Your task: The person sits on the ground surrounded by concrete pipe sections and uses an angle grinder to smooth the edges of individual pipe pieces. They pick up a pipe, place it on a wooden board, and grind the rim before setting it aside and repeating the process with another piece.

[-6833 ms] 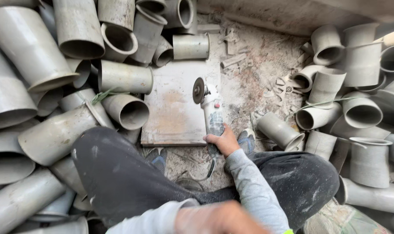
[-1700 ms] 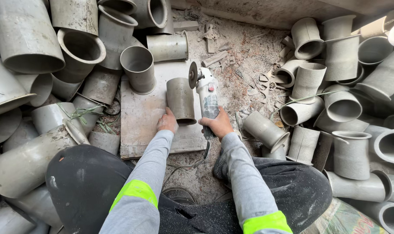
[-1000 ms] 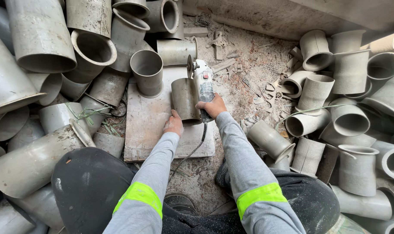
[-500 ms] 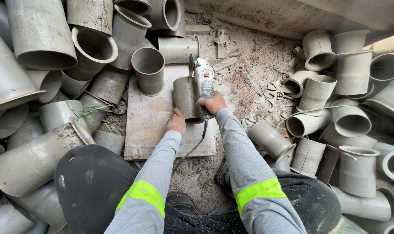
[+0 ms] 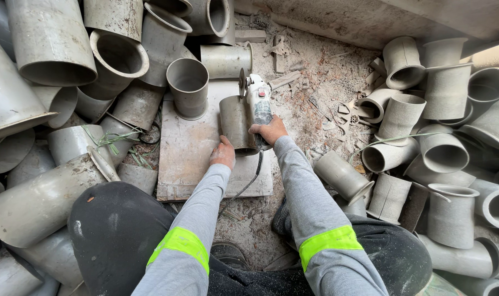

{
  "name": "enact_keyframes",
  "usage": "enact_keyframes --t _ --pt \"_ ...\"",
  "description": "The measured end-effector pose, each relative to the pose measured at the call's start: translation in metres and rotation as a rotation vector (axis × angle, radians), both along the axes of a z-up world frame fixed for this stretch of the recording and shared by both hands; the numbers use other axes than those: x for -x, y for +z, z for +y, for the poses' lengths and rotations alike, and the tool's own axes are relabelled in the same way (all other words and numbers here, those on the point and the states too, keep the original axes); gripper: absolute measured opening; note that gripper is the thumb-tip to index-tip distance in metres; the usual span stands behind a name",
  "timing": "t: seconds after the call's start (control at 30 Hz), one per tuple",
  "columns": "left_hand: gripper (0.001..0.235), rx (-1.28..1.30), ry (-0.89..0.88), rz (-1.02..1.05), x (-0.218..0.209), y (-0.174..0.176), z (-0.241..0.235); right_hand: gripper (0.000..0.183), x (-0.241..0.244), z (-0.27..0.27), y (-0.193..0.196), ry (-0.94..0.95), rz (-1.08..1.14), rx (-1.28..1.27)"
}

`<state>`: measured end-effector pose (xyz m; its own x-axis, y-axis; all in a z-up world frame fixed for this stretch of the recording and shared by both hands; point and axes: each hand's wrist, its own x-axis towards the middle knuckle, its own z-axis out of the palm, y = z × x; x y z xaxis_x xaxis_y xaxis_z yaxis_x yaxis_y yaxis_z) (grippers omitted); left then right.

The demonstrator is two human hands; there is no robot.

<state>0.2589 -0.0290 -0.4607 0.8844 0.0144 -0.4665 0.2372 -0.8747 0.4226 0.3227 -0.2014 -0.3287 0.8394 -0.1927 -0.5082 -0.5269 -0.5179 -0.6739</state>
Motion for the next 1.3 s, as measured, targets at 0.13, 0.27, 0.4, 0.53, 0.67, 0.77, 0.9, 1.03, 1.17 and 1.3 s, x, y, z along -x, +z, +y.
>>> enact_keyframes --t 0.13,0.27,0.4,0.53,0.67,0.77,0.9,1.03,1.17,1.3 --pt "0.062 -0.011 -0.029 0.002 0.002 0.013 0.002 0.077 0.002 0.000 -0.002 0.014 -0.017 -0.004" --pt "0.071 -0.006 -0.039 0.045 0.000 0.028 0.003 0.077 0.004 -0.003 0.000 0.010 0.018 0.009" --pt "0.072 -0.008 -0.035 0.062 0.002 0.030 0.003 0.078 0.009 -0.003 0.001 0.012 0.002 -0.011" --pt "0.070 -0.011 -0.044 0.042 0.001 0.027 0.002 0.078 0.011 -0.002 0.004 0.016 0.026 0.042" --pt "0.069 -0.005 -0.042 0.056 0.001 0.026 0.001 0.075 0.016 -0.003 0.005 0.010 0.029 0.030" --pt "0.067 -0.002 -0.034 0.046 0.000 0.021 0.001 0.075 0.019 -0.004 0.003 0.008 0.018 0.032" --pt "0.066 -0.016 -0.046 0.019 0.001 0.010 0.000 0.074 0.025 -0.004 0.004 0.011 -0.001 0.045" --pt "0.064 -0.021 -0.040 -0.004 0.001 0.006 -0.001 0.074 0.030 -0.003 0.007 -0.012 0.022 -0.019" --pt "0.065 -0.022 -0.046 -0.005 0.002 0.009 0.000 0.072 0.033 -0.004 0.003 -0.004 0.012 -0.031" --pt "0.065 -0.008 -0.033 -0.016 0.001 0.010 0.000 0.073 0.036 -0.003 0.007 -0.004 0.028 -0.028"
